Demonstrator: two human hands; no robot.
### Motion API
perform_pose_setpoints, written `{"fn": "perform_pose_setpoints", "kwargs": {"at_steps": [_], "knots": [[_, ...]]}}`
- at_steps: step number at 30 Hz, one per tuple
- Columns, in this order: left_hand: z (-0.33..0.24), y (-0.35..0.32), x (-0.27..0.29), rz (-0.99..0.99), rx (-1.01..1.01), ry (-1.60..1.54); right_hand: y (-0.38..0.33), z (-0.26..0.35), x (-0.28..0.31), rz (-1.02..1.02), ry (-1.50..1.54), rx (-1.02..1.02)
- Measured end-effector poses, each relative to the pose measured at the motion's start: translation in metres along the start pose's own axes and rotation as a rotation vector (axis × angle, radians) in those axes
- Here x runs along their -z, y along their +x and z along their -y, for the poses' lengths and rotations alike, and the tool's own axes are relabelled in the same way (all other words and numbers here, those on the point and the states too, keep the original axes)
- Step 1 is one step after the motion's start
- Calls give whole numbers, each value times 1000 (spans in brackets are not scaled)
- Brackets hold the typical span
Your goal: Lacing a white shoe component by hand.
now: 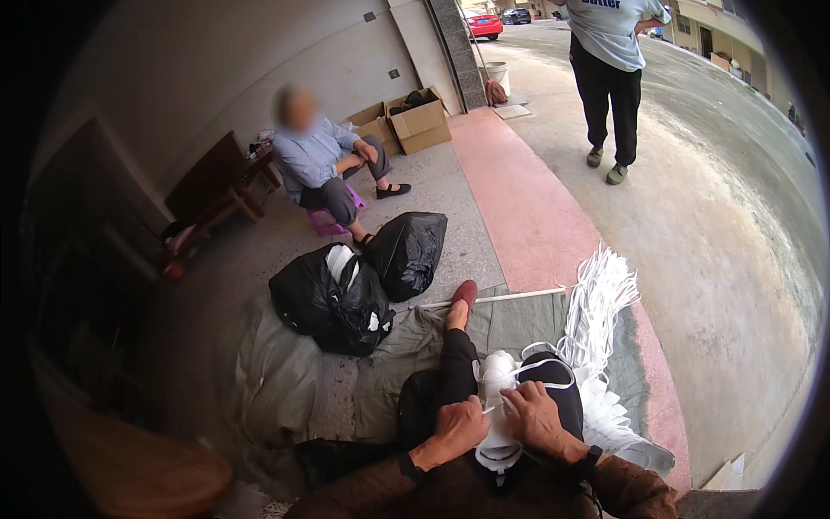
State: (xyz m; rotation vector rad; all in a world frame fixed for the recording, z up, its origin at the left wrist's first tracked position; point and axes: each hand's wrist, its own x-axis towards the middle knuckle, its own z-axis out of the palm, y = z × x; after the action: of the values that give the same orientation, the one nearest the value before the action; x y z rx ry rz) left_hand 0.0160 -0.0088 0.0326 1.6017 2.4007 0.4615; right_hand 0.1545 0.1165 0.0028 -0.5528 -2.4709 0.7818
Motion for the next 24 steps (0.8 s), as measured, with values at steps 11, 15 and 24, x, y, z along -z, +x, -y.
{"fn": "perform_pose_setpoints", "kwargs": {"at_steps": [11,15,24], "knots": [[37,-13,11,-27,518,-1563,21,133,59,743,854,385],[30,-3,10,-214,442,-1852,35,115,55,533,837,-70],[16,-16,-18,-169,437,-2169,40,69,24,208,804,-691]]}}
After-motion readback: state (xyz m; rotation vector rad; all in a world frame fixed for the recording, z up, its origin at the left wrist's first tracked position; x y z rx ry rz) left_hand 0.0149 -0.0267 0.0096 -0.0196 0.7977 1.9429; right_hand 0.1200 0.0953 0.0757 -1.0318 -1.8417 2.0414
